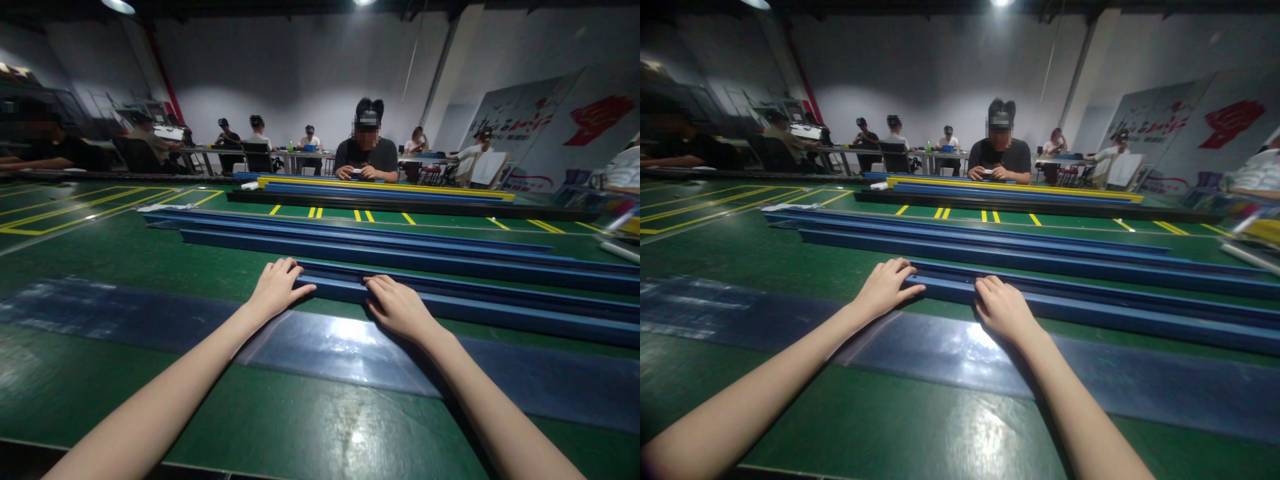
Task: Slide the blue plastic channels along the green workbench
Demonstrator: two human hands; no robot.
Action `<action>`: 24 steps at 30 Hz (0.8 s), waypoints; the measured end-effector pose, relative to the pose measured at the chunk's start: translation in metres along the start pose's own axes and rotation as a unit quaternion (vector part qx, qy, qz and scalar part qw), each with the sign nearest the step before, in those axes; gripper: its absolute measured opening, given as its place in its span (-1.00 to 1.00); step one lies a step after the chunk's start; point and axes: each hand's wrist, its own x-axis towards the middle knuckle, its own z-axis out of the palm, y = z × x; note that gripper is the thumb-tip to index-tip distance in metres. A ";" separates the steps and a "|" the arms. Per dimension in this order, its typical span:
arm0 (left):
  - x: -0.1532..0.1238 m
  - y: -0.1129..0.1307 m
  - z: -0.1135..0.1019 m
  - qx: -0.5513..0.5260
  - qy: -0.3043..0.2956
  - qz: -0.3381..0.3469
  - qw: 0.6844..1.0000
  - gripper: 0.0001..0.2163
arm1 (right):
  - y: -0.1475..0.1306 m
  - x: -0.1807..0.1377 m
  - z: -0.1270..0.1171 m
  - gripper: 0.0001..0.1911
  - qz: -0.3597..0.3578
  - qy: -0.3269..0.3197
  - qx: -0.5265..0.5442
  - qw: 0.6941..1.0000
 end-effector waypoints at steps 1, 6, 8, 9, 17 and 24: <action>0.000 0.000 0.000 -0.001 -0.001 0.001 1.000 -0.58 | 0.000 0.000 0.000 -0.74 0.000 0.000 0.002 1.000; 0.000 0.000 0.000 -0.003 0.002 -0.001 1.000 -0.59 | 0.000 0.000 -0.001 -0.74 0.004 -0.001 0.014 1.000; 0.000 0.001 0.000 -0.002 0.002 -0.001 1.000 -0.60 | 0.000 0.000 -0.001 -0.74 0.005 -0.003 0.012 1.000; 0.000 0.001 -0.001 -0.002 0.001 -0.002 1.000 -0.60 | 0.000 0.000 -0.001 -0.74 0.006 -0.004 0.010 1.000; 0.000 0.001 -0.001 -0.004 -0.009 -0.003 1.000 -0.59 | 0.000 0.000 0.000 -0.73 0.005 0.000 0.001 1.000; 0.000 0.000 -0.001 0.000 -0.007 0.000 1.000 -0.59 | -0.001 0.000 -0.001 -0.76 0.008 -0.006 0.002 1.000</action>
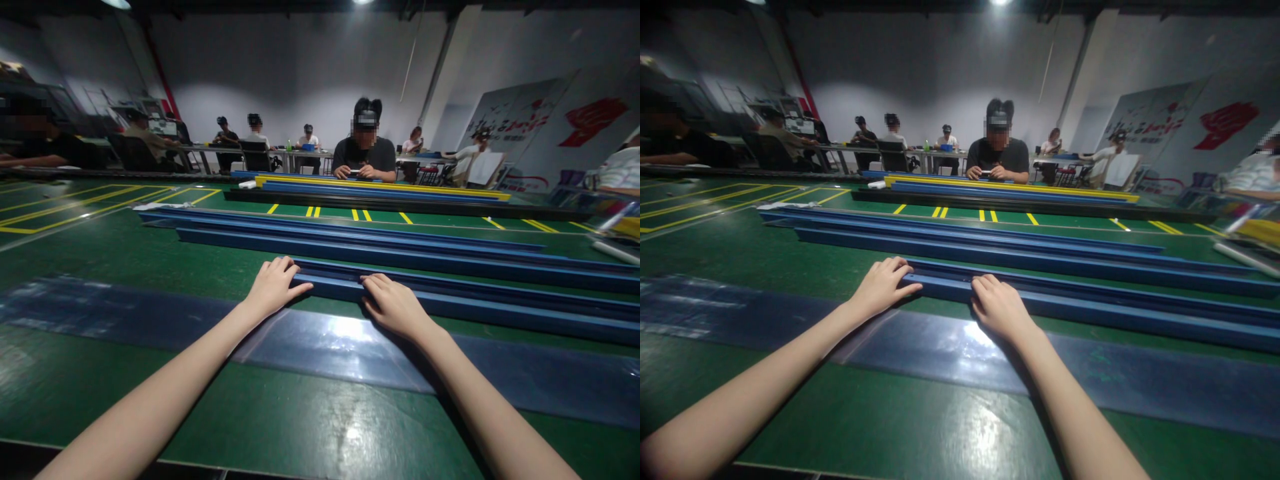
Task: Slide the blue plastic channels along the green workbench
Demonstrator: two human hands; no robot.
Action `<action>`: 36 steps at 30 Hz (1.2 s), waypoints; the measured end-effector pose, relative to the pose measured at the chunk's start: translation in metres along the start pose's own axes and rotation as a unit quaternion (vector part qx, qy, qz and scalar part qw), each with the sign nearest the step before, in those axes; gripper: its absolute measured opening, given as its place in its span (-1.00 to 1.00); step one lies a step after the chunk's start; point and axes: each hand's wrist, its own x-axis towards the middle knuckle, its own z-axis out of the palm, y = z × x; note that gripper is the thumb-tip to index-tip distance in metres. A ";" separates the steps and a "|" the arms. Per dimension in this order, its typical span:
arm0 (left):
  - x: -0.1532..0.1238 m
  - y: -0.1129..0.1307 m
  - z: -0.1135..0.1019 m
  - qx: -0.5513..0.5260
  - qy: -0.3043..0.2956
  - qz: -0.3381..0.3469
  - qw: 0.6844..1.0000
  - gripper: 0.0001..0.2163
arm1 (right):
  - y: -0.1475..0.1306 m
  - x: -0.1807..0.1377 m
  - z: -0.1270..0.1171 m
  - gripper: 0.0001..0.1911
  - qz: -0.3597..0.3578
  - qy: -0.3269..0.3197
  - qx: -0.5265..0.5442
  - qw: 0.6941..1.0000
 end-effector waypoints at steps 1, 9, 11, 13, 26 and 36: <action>0.000 0.000 0.000 0.000 0.000 0.000 1.000 -0.59 | 0.000 0.000 0.000 -0.76 0.000 0.001 0.000 1.000; -0.001 0.001 -0.002 0.002 0.011 -0.004 1.000 -0.61 | 0.000 0.000 0.000 -0.76 0.002 0.001 0.013 1.000; -0.001 0.002 -0.003 0.005 0.015 -0.005 1.000 -0.61 | 0.000 0.000 0.000 -0.76 0.002 0.000 0.013 1.000; -0.001 0.003 -0.005 0.006 0.016 -0.003 1.000 -0.61 | 0.000 0.000 0.000 -0.76 0.002 -0.001 0.011 1.000; 0.008 0.020 -0.015 -0.053 0.054 0.004 0.997 -0.72 | 0.025 -0.004 -0.021 -0.72 0.029 0.059 0.039 0.997; 0.049 0.084 -0.011 -0.071 0.010 0.055 0.996 -0.76 | 0.064 -0.014 -0.012 -0.65 0.038 0.019 0.048 0.998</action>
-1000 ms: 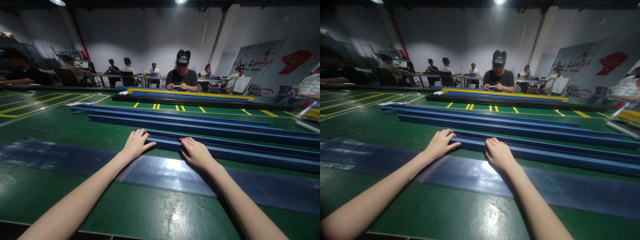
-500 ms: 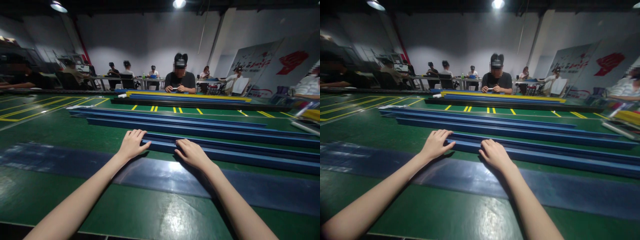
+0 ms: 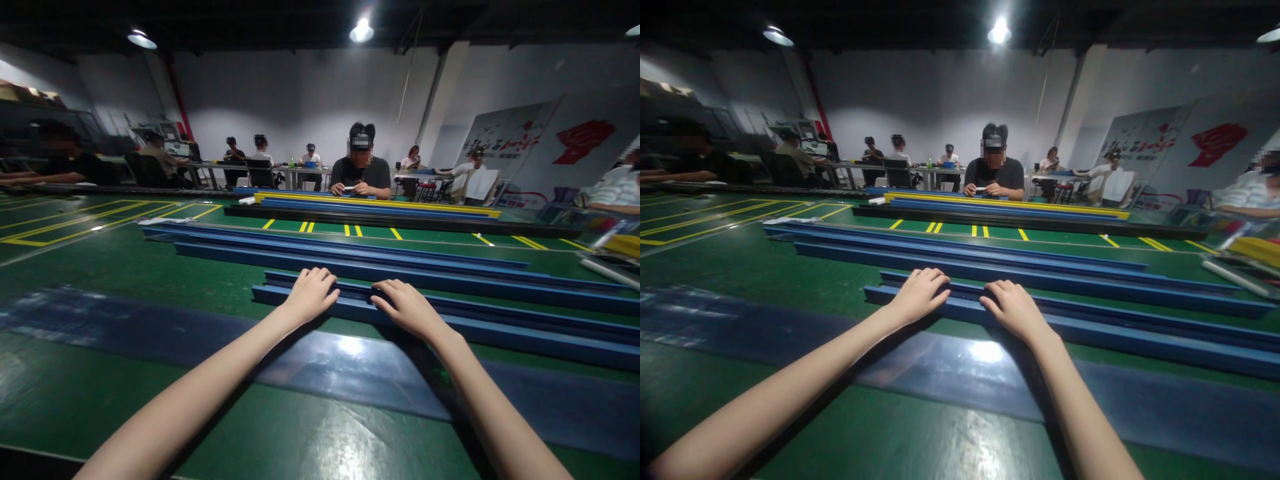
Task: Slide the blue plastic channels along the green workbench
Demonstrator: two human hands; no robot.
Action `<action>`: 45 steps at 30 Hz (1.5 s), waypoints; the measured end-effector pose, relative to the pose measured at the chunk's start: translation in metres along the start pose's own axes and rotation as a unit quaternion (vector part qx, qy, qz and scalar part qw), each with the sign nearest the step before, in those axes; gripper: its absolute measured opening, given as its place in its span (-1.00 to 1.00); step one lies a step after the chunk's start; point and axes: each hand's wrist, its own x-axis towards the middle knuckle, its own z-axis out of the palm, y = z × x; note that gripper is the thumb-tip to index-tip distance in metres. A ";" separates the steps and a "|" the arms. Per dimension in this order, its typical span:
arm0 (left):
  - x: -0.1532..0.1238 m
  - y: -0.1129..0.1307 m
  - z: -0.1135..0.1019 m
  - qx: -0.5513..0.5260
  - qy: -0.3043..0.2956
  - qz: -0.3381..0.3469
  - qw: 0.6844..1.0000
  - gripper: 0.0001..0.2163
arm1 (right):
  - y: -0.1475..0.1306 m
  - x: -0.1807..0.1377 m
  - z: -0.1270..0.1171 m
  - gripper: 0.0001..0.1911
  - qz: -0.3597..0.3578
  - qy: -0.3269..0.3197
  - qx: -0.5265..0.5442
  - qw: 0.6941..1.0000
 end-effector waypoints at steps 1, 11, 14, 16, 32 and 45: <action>0.006 0.007 0.001 -0.005 -0.007 0.002 1.000 -0.76 | 0.003 -0.003 0.001 -0.63 -0.001 -0.002 0.002 1.000; 0.044 0.058 0.025 -0.046 -0.061 -0.020 0.997 -0.72 | 0.039 -0.039 -0.010 -0.52 0.018 0.009 0.002 1.000; 0.045 0.062 0.026 -0.019 -0.066 -0.012 0.998 -0.69 | 0.048 -0.047 -0.010 -0.47 0.046 0.007 -0.001 0.999; 0.044 0.062 0.025 -0.007 -0.060 -0.012 0.998 -0.68 | 0.050 -0.049 -0.008 -0.47 0.056 0.008 -0.004 0.998; 0.039 0.035 0.020 0.014 -0.035 -0.047 0.998 -0.71 | 0.033 -0.031 0.002 -0.49 0.025 0.019 -0.029 0.999; 0.004 -0.044 0.004 0.059 -0.067 -0.076 0.993 -0.72 | 0.083 -0.069 -0.006 -0.41 0.088 0.013 -0.061 0.994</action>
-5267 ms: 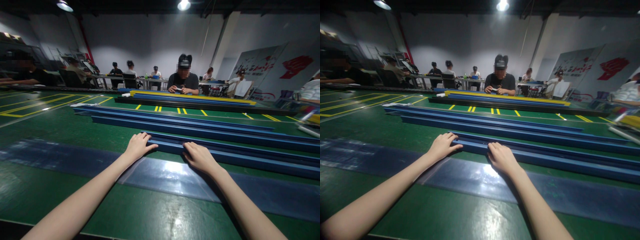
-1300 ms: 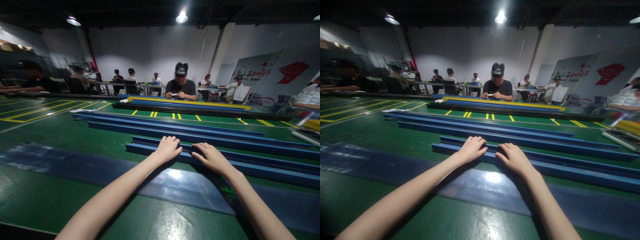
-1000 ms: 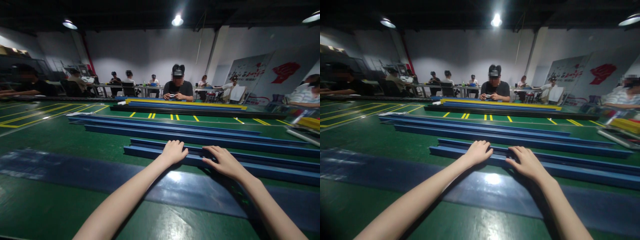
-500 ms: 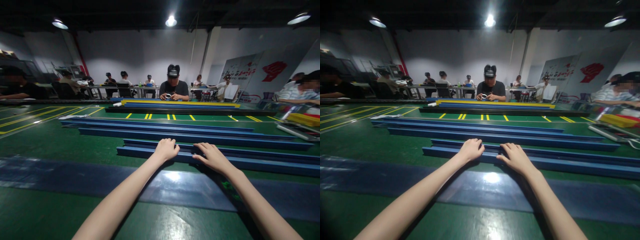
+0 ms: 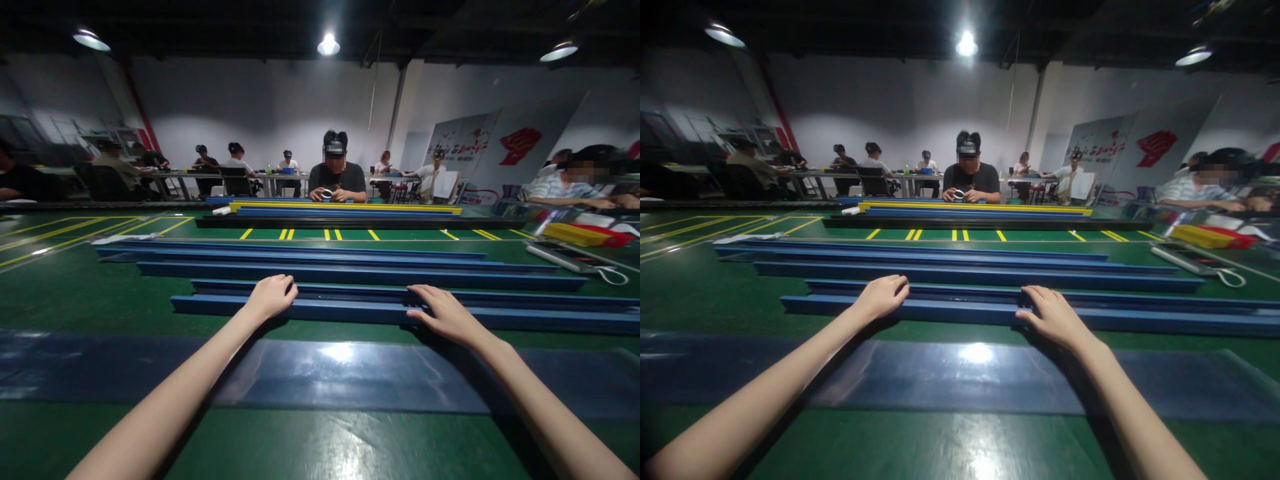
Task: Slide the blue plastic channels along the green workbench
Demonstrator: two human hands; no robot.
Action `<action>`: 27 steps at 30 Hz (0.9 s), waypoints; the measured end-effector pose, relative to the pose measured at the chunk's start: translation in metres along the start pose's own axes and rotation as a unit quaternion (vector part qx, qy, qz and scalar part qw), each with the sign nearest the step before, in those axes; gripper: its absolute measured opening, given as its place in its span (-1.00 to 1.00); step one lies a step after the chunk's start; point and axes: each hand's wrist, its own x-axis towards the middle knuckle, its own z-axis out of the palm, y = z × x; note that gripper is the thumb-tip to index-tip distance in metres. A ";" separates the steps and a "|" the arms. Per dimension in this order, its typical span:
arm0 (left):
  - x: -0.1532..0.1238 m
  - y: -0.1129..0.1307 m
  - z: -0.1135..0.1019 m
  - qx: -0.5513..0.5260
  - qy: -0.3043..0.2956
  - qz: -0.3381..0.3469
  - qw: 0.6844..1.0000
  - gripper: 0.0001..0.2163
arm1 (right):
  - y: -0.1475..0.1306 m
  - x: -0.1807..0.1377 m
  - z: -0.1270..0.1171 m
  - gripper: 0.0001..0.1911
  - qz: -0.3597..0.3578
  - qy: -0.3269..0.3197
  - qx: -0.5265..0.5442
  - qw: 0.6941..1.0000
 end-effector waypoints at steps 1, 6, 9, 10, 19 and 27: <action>-0.002 -0.003 -0.001 0.004 -0.002 -0.001 1.000 -0.72 | -0.001 0.001 0.001 -0.42 -0.002 0.003 -0.003 1.000; -0.002 -0.004 -0.004 0.030 -0.004 0.011 0.999 -0.70 | -0.016 0.011 -0.003 -0.45 -0.014 0.002 -0.031 0.999; 0.003 0.008 -0.006 0.027 0.006 0.036 0.999 -0.70 | -0.026 0.018 -0.008 -0.47 -0.022 -0.011 -0.063 0.998; 0.006 0.014 -0.006 0.021 0.009 0.045 0.999 -0.70 | -0.030 0.021 -0.010 -0.48 -0.023 -0.016 -0.070 0.997; 0.022 0.079 0.005 -0.006 0.028 0.080 0.996 -0.72 | -0.080 0.036 0.003 -0.43 0.019 0.007 -0.064 0.998; 0.023 0.063 0.012 0.003 0.033 0.069 0.997 -0.74 | -0.083 0.029 0.009 -0.50 0.006 0.029 -0.018 0.999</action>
